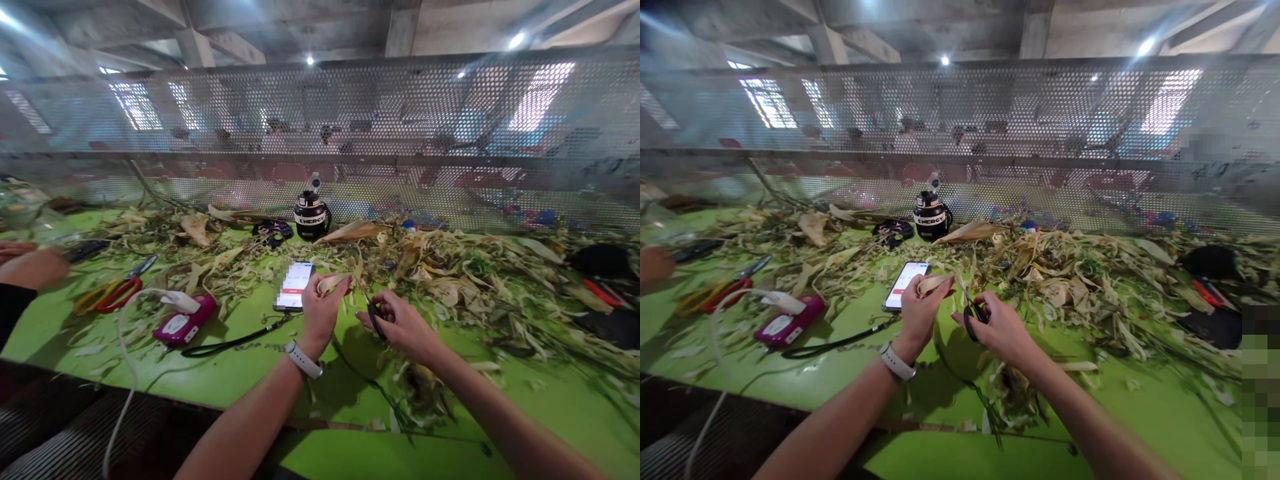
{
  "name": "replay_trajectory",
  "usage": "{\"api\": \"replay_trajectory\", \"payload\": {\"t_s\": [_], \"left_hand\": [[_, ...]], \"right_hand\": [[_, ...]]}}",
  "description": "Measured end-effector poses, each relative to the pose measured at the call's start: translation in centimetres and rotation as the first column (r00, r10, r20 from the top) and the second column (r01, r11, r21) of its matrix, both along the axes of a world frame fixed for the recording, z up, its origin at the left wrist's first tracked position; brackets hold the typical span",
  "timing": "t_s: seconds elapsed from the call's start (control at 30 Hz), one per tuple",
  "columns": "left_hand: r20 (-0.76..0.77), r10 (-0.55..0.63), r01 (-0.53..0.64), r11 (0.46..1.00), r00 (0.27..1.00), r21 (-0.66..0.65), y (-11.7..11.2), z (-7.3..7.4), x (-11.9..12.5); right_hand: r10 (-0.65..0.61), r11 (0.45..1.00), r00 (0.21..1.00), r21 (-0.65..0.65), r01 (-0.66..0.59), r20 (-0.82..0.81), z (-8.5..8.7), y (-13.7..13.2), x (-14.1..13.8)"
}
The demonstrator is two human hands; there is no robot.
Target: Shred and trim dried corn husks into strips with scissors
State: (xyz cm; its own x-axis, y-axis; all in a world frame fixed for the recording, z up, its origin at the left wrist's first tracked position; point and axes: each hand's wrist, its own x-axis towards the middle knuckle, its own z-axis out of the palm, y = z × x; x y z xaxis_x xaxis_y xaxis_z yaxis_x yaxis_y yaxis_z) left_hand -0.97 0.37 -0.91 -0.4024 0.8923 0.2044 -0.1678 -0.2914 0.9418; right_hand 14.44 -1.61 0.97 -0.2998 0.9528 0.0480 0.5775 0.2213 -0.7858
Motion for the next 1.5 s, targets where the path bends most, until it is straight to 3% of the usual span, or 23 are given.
{"api": "replay_trajectory", "payload": {"t_s": [0.3, 0.57, 0.87, 1.1, 1.23, 1.33, 1.4, 1.5], "left_hand": [[-0.094, -0.013, 0.013, 1.0, 0.995, 0.003, 0.0, -0.6, 0.1], [0.061, -0.03, 0.031, 0.999, 0.998, -0.018, 0.1, -0.3, 0.3], [-0.176, 0.056, -0.063, 0.997, 0.983, -0.033, 0.0, -0.4, -0.1], [-0.021, -0.005, 0.003, 0.996, 1.0, -0.089, 0.1, 0.0, 0.2], [0.068, -0.083, 0.089, 0.992, 0.994, -0.091, 0.1, 0.1, 0.3], [0.129, -0.175, 0.188, 0.977, 0.976, -0.096, 0.0, 0.2, 0.2], [0.092, -0.194, 0.202, 0.975, 0.977, -0.089, 0.0, 0.1, 0.0], [-0.022, -0.165, 0.161, 0.981, 0.986, -0.111, 0.0, 0.2, -0.3]], "right_hand": [[-0.013, 0.996, 0.989, -0.087, 0.0, -0.145, 0.0, 0.3, -0.2], [0.033, 0.999, 0.996, -0.031, -0.036, -0.086, -0.2, 0.0, -0.1], [0.011, 1.0, 0.999, 0.007, -0.01, -0.042, 0.0, 0.2, -0.1], [-0.001, 0.999, 0.999, 0.047, 0.004, -0.05, 0.5, 0.4, 0.1], [-0.033, 0.997, 0.995, 0.065, 0.039, -0.091, 1.1, 2.1, 2.3], [-0.173, 0.979, 0.984, 0.1, 0.175, -0.031, 1.4, 4.2, 5.4], [-0.3, 0.945, 0.95, 0.163, 0.284, 0.084, 1.4, 5.5, 7.5], [-0.371, 0.924, 0.917, 0.159, 0.348, 0.146, 1.2, 6.6, 9.5]]}}
